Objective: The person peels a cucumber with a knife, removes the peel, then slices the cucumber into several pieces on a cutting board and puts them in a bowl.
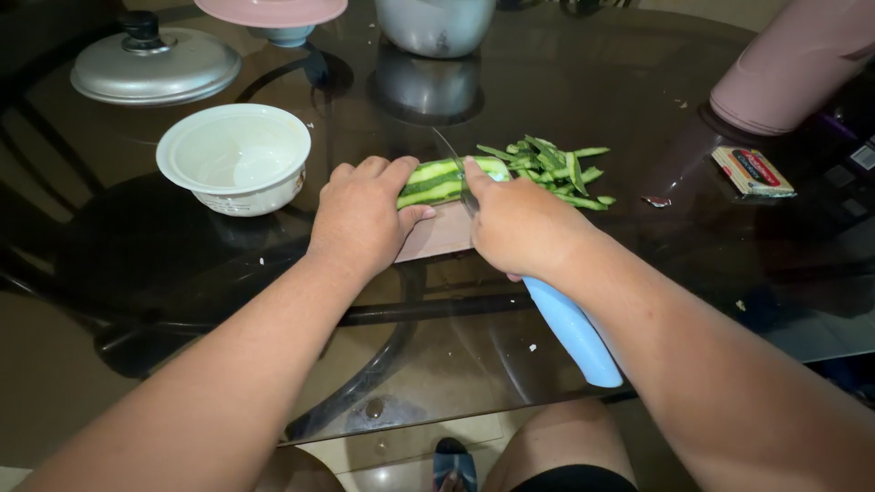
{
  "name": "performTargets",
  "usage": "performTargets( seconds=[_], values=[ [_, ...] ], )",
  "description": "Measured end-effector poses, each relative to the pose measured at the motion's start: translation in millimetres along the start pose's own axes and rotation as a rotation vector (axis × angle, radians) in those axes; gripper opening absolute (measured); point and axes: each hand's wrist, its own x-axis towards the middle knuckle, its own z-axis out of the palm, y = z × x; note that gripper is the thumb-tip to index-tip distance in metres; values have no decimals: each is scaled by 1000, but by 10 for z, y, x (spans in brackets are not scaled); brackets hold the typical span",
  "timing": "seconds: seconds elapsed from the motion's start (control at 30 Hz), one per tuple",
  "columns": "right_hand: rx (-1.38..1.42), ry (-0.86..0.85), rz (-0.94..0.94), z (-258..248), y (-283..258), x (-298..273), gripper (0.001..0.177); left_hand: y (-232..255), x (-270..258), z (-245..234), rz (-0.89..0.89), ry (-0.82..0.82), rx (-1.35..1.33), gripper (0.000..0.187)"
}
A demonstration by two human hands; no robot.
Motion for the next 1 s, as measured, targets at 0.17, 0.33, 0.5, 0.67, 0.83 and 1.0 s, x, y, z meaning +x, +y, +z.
performTargets(
  seconds=[0.17, 0.33, 0.5, 0.67, 0.83, 1.0],
  values=[
    [-22, -15, -30, 1, 33, -44, 74, -19, -18, -2, 47, 41, -1, 55],
    [-30, -55, 17, 31, 24, 52, 78, -26, -18, 4, 69, 69, -17, 55],
    [-64, -65, -28, 220, 223, 176, 77, -13, 9, 17, 51, 24, 13, 58],
    [-63, 148, -253, 301, 543, 267, 79, 13, 14, 68, 10, 18, 66, 59],
    [-44, 242, -204, 83, 445, 6, 46, -140, 70, -33, 25, 85, -83, 74],
    [135, 116, 42, -75, 208, -202, 71, -257, 59, -144, -84, -77, -235, 49]
  ],
)
